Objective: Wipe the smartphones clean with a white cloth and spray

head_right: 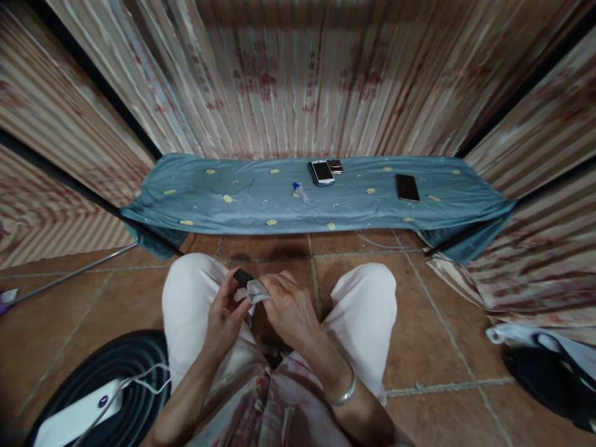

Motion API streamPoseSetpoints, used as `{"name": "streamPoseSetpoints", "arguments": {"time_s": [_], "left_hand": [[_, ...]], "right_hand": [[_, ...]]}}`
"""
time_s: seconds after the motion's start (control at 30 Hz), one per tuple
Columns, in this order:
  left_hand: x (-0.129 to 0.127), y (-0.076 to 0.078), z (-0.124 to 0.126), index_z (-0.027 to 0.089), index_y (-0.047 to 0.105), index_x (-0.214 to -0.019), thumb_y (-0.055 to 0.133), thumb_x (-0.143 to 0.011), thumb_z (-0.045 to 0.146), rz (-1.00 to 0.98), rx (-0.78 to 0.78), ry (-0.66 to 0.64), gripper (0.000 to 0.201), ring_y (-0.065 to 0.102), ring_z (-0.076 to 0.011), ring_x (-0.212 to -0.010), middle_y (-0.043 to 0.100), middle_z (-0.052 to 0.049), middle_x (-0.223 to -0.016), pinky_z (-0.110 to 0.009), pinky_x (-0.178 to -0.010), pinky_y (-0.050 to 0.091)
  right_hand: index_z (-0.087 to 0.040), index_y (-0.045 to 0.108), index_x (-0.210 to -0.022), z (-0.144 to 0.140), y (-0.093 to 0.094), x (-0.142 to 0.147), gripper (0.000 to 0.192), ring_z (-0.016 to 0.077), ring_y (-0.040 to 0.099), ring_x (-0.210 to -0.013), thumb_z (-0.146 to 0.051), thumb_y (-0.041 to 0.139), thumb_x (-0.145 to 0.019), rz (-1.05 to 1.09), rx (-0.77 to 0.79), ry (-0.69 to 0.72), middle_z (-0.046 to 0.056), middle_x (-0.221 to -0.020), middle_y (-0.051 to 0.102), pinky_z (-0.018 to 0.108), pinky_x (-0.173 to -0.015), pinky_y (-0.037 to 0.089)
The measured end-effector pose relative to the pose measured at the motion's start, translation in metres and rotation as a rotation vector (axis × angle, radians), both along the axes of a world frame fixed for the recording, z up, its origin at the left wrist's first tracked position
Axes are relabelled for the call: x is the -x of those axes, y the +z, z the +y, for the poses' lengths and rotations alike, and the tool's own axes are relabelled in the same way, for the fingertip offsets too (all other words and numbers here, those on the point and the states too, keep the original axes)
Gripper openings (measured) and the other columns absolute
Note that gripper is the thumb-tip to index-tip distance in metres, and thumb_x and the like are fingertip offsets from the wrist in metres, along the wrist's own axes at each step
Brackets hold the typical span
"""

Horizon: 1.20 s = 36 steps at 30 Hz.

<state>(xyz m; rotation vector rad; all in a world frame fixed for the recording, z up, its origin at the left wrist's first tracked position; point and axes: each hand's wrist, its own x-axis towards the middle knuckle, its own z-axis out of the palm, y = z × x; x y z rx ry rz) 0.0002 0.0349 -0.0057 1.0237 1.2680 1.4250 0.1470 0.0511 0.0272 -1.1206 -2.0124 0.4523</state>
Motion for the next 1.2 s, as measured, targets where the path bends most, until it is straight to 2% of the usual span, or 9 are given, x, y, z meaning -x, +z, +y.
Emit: {"name": "streamPoseSetpoints", "arguments": {"time_s": [0.13, 0.3, 0.4, 0.57, 0.67, 0.77, 0.93, 1.07, 1.2], "left_hand": [[0.0, -0.001, -0.002, 0.023, 0.056, -0.121, 0.079, -0.066, 0.034, 0.018, 0.028, -0.001, 0.061, 0.064, -0.0214, -0.098, 0.063, -0.007, -0.112, -0.033, -0.083, 0.055], [0.011, 0.008, 0.005, 0.023, 0.057, -0.122, 0.082, -0.063, 0.033, 0.033, 0.02, 0.092, 0.065, 0.062, -0.0223, -0.103, 0.065, -0.006, -0.109, -0.032, -0.084, 0.054], [0.017, 0.013, 0.009, 0.025, 0.057, -0.122, 0.084, -0.061, 0.031, -0.095, 0.026, 0.128, 0.067, 0.064, -0.0209, -0.101, 0.068, -0.004, -0.104, -0.032, -0.085, 0.053], [0.02, 0.017, 0.009, 0.02, 0.066, -0.102, 0.081, -0.067, 0.034, -0.465, 0.163, 0.077, 0.04, 0.067, -0.0244, -0.105, 0.072, -0.007, -0.107, -0.037, -0.087, 0.054], [0.018, 0.018, 0.007, 0.016, 0.07, -0.094, 0.079, -0.07, 0.034, -0.563, 0.267, 0.047, 0.031, 0.064, -0.0282, -0.112, 0.073, -0.01, -0.109, -0.038, -0.089, 0.054], [0.013, 0.019, 0.006, 0.014, 0.072, -0.095, 0.074, -0.075, 0.035, -0.612, 0.336, -0.005, 0.029, 0.062, -0.0301, -0.116, 0.074, -0.012, -0.109, -0.04, -0.094, 0.052], [0.008, 0.021, 0.007, 0.011, 0.073, -0.1, 0.063, -0.082, 0.032, -0.705, 0.359, -0.046, 0.03, 0.06, -0.0305, -0.119, 0.075, -0.014, -0.106, -0.042, -0.101, 0.048], [0.005, 0.023, 0.009, 0.01, 0.069, -0.111, 0.051, -0.087, 0.027, -0.82, 0.38, 0.021, 0.034, 0.062, -0.0298, -0.118, 0.076, -0.013, -0.105, -0.046, -0.103, 0.046], [0.003, 0.022, 0.007, 0.01, 0.063, -0.125, 0.038, -0.093, 0.025, -0.897, 0.416, 0.015, 0.043, 0.063, -0.0281, -0.116, 0.075, -0.013, -0.107, -0.047, -0.104, 0.045]], "right_hand": [[-0.02, 0.066, -0.099, 0.003, 0.002, 0.004, 0.029, 0.0215, 0.063, -0.087, -0.005, 0.046, -0.084, 0.032, -0.012, -0.005, 0.006, -0.095, 0.072, 0.032, -0.08, 0.051], [-0.02, 0.067, -0.095, -0.009, -0.024, 0.0, 0.026, 0.0217, 0.063, -0.082, -0.007, 0.047, -0.085, 0.016, 0.076, -0.022, 0.006, -0.089, 0.072, 0.032, -0.075, 0.051], [-0.021, 0.07, -0.096, -0.016, -0.036, -0.009, 0.026, 0.0212, 0.065, -0.085, -0.009, 0.049, -0.086, 0.082, 0.186, -0.037, 0.006, -0.091, 0.073, 0.032, -0.079, 0.051], [-0.02, 0.075, -0.086, -0.019, -0.042, -0.021, 0.019, 0.0181, 0.066, -0.069, -0.036, 0.066, -0.082, 0.555, 0.588, -0.14, 0.002, -0.074, 0.073, 0.027, -0.065, 0.051], [-0.019, 0.076, -0.081, -0.019, -0.039, -0.019, 0.031, 0.0184, 0.067, -0.067, -0.048, 0.075, -0.072, 0.936, 0.84, -0.116, 0.003, -0.07, 0.073, 0.027, -0.063, 0.051], [-0.019, 0.076, -0.079, -0.02, -0.032, -0.014, 0.034, 0.0172, 0.068, -0.066, -0.049, 0.082, -0.065, 1.178, 0.991, -0.065, 0.004, -0.071, 0.074, 0.026, -0.062, 0.051], [-0.019, 0.077, -0.08, -0.021, -0.031, -0.01, 0.035, 0.0149, 0.066, -0.062, -0.047, 0.085, -0.061, 1.263, 1.02, -0.085, 0.003, -0.071, 0.074, 0.023, -0.059, 0.048], [-0.019, 0.078, -0.085, -0.023, -0.043, -0.005, 0.038, 0.0151, 0.065, -0.066, -0.048, 0.084, -0.062, 1.201, 0.943, -0.172, 0.004, -0.077, 0.075, 0.024, -0.062, 0.048], [-0.019, 0.077, -0.086, -0.027, -0.054, 0.001, 0.036, 0.0171, 0.064, -0.072, -0.048, 0.081, -0.065, 1.131, 0.924, -0.14, 0.005, -0.082, 0.075, 0.026, -0.067, 0.05]]}}
